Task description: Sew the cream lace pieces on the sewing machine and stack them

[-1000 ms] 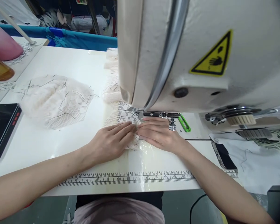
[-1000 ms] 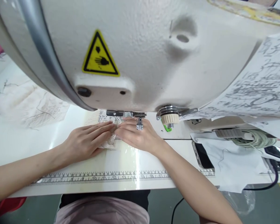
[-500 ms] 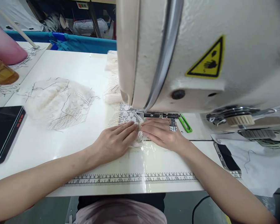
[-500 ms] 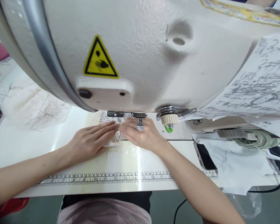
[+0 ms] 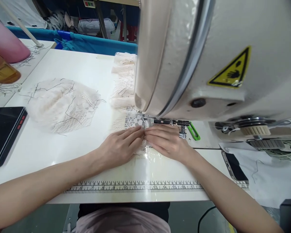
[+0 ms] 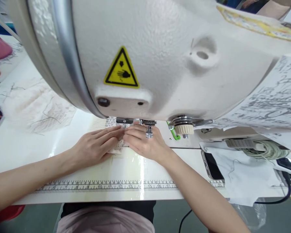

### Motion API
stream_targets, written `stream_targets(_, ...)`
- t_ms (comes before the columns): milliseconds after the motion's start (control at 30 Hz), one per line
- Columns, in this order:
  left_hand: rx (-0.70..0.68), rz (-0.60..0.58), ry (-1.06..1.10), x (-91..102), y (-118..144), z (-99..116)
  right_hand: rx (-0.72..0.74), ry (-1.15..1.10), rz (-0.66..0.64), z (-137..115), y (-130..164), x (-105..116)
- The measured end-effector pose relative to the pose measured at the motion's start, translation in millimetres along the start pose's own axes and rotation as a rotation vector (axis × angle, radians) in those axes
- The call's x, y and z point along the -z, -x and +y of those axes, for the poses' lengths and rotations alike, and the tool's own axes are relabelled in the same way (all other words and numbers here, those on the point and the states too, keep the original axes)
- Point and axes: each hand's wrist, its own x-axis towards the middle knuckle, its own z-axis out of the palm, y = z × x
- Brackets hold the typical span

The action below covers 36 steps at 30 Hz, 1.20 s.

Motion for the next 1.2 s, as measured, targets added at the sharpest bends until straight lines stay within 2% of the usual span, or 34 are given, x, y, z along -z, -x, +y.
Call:
stream_targets(200, 0.101, 0.015, 0.004, 1.7, 0.1, -3.8, 0.041, 0.066, 0.068, -9.7, -9.7, -4.1)
stream_targets(433, 0.152, 0.023, -0.036, -0.1, -1.2, -8.9, -0.021, 0.133, 0.054, -13.2, -9.8, -10.1)
stream_targets(600, 0.158, 0.018, -0.061, -2.0, -1.6, -9.3, 0.010, 0.148, 0.095, -10.8, -11.0, -10.6)
stream_targets(867, 0.148, -0.018, -0.091, -2.6, -1.2, -8.2, -0.075, 0.194, 0.054, -10.6, -7.1, -8.3)
stream_targets(1200, 0.102, -0.025, -0.118, -7.6, 2.0, -8.9, -0.094, 0.137, 0.002, 0.2, -3.5, -8.3)
